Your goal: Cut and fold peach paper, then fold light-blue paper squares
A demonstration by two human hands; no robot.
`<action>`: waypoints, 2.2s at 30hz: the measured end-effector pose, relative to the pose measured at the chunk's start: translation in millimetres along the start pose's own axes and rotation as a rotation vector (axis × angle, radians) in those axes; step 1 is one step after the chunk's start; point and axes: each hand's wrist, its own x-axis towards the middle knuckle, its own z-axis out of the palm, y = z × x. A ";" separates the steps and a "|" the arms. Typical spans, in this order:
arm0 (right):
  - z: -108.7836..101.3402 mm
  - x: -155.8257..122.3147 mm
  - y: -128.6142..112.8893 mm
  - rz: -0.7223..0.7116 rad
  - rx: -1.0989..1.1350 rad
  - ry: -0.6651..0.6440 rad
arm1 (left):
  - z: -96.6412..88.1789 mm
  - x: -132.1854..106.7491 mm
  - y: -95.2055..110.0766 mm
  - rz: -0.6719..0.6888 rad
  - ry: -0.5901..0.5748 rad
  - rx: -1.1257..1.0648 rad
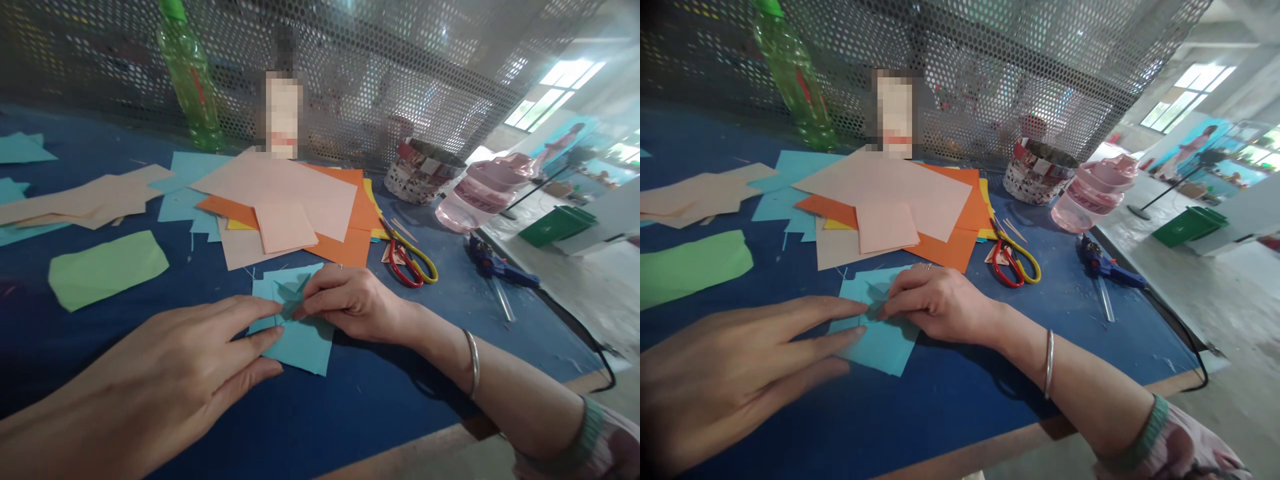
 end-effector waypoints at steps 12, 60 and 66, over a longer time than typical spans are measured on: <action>-0.3 1.0 0.9 -0.032 -0.009 0.004 | 2.0 -0.4 -5.0 0.018 -0.026 0.058; -11.9 1.5 0.8 -0.020 -0.407 -0.030 | -2.0 2.3 3.4 -0.018 -0.010 0.014; -13.7 3.7 2.7 0.024 -0.265 -0.054 | -3.7 6.0 3.9 -0.013 0.022 0.031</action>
